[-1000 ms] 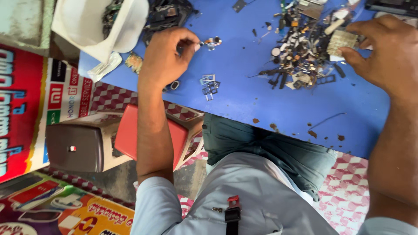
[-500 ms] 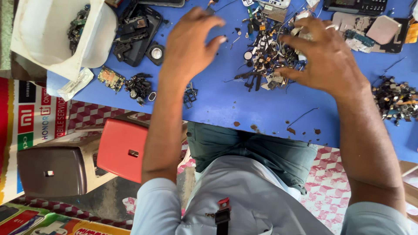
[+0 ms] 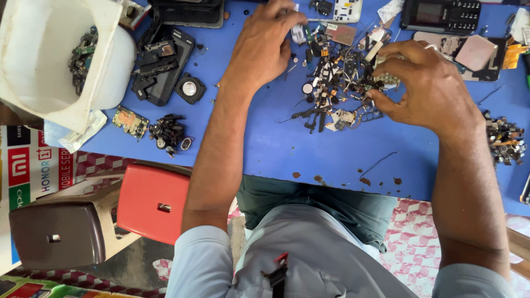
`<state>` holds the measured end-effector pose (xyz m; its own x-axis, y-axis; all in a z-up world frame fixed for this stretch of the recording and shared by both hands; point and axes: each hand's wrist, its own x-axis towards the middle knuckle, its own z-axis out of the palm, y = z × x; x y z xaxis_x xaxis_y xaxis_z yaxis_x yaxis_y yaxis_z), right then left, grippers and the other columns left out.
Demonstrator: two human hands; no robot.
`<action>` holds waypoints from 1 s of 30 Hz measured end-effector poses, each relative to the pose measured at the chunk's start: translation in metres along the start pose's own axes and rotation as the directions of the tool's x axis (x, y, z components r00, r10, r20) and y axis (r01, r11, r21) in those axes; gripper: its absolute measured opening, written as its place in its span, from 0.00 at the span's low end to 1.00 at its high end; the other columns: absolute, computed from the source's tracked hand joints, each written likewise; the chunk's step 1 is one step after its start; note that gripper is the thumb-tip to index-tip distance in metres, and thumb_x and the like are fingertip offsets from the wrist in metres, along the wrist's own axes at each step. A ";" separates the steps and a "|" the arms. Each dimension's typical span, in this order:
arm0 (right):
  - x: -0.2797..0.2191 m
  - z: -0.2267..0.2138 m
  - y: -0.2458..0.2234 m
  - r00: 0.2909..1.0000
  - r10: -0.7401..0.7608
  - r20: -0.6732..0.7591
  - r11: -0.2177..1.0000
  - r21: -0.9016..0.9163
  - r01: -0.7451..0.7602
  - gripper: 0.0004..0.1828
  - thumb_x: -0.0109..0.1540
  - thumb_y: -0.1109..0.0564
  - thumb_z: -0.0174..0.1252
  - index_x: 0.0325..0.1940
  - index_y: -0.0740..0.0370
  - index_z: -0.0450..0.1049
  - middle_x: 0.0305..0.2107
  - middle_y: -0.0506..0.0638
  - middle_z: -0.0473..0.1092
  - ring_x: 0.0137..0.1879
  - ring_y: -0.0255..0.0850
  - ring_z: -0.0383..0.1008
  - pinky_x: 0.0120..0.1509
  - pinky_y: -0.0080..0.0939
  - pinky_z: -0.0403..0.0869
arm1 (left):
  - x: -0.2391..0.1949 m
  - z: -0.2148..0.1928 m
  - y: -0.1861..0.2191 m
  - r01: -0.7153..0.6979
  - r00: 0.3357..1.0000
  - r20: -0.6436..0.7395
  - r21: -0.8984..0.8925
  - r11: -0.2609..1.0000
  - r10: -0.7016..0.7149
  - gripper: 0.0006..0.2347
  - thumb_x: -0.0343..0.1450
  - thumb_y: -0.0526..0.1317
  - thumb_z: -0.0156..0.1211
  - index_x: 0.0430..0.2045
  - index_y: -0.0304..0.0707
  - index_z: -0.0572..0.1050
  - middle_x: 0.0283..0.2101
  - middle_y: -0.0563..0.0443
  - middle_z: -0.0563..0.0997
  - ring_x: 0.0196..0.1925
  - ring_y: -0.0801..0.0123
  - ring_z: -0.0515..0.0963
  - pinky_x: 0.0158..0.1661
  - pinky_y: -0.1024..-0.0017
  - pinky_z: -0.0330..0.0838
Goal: The person sorts through a pile of small electronic components on a blue workbench, picking up and inspecting items such as circuit boards, connectors, and wires. They separate and group the parts by hand, occasionally moving items aside to reach others.
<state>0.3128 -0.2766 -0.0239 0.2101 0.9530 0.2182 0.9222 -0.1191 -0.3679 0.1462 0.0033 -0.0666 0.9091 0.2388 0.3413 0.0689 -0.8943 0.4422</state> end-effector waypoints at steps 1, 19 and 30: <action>0.001 -0.002 -0.001 1.000 -0.004 -0.011 1.000 -0.010 0.004 0.18 0.57 0.53 0.75 0.47 0.60 0.80 0.52 0.51 0.74 0.47 0.46 0.78 0.56 0.44 0.79 | 0.000 -0.002 -0.001 -0.012 0.999 0.034 -0.049 0.999 0.013 0.20 0.62 0.25 0.67 0.47 0.43 0.79 0.56 0.49 0.76 0.59 0.51 0.76 0.58 0.59 0.71; 0.022 -0.016 -0.019 0.994 0.060 -0.090 0.995 -0.071 -0.067 0.17 0.59 0.53 0.75 0.45 0.64 0.80 0.43 0.52 0.76 0.29 0.41 0.75 0.35 0.38 0.77 | -0.002 -0.016 0.008 -0.009 0.998 -0.061 0.094 0.996 0.015 0.25 0.59 0.27 0.68 0.53 0.44 0.79 0.59 0.44 0.72 0.59 0.50 0.73 0.55 0.55 0.70; 0.015 -0.012 -0.010 0.995 0.028 -0.096 0.993 -0.109 -0.039 0.17 0.58 0.54 0.76 0.47 0.62 0.80 0.43 0.51 0.75 0.37 0.45 0.77 0.42 0.42 0.78 | 0.004 -0.024 0.009 -0.083 0.987 -0.145 -0.119 0.989 0.065 0.05 0.75 0.34 0.68 0.42 0.38 0.80 0.44 0.52 0.82 0.47 0.59 0.80 0.44 0.58 0.71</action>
<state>0.3103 -0.2641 -0.0060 0.2664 0.9180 0.2938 0.9433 -0.1857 -0.2751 0.1405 0.0048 -0.0414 0.8427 0.2321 0.4858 -0.0559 -0.8598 0.5076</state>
